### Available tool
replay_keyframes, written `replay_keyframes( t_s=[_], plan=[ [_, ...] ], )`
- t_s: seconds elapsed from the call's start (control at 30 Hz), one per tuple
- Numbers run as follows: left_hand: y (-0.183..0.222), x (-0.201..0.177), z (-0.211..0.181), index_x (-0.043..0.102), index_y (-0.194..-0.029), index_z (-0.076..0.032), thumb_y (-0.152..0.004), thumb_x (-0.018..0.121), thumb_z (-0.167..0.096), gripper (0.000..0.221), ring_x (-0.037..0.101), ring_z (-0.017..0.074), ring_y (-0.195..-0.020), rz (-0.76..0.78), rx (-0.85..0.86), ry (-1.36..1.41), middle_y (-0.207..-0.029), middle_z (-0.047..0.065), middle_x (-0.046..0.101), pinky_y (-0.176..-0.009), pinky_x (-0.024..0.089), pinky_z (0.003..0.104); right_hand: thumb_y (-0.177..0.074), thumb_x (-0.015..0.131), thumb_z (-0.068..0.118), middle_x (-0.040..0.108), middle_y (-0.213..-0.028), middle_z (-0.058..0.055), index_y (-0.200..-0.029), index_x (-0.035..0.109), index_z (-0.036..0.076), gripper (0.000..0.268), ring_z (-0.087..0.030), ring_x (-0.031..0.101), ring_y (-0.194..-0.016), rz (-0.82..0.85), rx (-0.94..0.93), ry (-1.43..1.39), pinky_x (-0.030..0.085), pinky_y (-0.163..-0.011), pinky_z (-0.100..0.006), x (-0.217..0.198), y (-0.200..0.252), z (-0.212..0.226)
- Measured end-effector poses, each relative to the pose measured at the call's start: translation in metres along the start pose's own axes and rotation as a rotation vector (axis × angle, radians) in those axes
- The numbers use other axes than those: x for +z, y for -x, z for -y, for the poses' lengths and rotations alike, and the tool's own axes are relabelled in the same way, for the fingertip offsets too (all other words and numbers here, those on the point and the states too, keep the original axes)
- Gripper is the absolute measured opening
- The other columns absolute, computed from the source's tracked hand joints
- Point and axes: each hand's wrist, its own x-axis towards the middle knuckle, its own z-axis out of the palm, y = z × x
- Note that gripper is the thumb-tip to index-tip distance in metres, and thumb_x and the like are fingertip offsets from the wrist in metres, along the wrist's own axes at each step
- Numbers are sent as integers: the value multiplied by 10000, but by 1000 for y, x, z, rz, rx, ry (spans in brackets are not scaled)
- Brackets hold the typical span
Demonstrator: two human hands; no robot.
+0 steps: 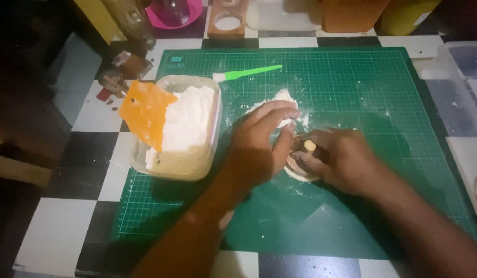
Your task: The person is preparing filled buns by flattening dough balls, adding a yellow paste filling, and sealing the dough around it.
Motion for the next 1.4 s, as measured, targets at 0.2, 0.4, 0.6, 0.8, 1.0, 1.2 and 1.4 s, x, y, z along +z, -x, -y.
replay_keyframes(
  t_s=[0.2,0.4,0.6,0.8,1.0,1.2,1.4],
  plan=[
    [1,2,0,650,-1247,34,-974,557,-74,308,658,322,-1193,48,-68,7,-1282,191,679,-1022,561,412,-894,735,268,777,-843,-31,-1040,766,182,172,-201,701,-689,95,163,-37,557,-624,-359,-8,1,17],
    [0,2,2,671,-1197,56,-974,560,-61,275,676,330,-1143,3,14,3,-1230,190,697,-1003,567,424,-861,768,289,779,-829,-45,-1054,773,170,227,-224,692,-667,56,140,4,551,-617,-393,-8,-1,18],
    [0,2,7,693,-1147,27,-961,558,-66,248,693,301,-1106,-39,49,33,-1197,176,703,-1005,539,380,-902,731,185,796,-861,8,-1014,808,120,151,-101,693,-742,-72,277,-493,536,-681,-263,-20,6,20],
    [-2,2,6,649,-1206,60,-971,568,-37,266,677,321,-1129,32,8,35,-1240,203,679,-990,598,390,-897,711,323,793,-862,25,-1071,769,272,191,-139,685,-652,150,425,-63,548,-599,-294,-19,3,23],
    [-4,-5,0,625,-1259,27,-990,512,-95,316,670,319,-1176,69,-73,1,-1296,216,671,-1012,560,392,-904,694,280,765,-966,-19,-1149,732,234,251,-185,711,-772,131,202,60,563,-697,-355,-8,3,10],
    [3,-3,3,662,-1204,48,-979,547,-76,281,680,334,-1157,10,-10,81,-1245,198,688,-1011,581,416,-882,750,301,739,-806,-5,-1120,743,263,242,-176,647,-640,135,230,70,534,-630,-355,-1,7,7],
    [-1,-3,-1,661,-1245,10,-979,537,-114,318,662,290,-1187,56,-98,44,-1294,165,676,-1011,551,394,-862,752,222,795,-976,-39,-1083,760,178,225,-252,726,-779,-20,-41,28,543,-693,-414,-11,6,15]
  ],
)
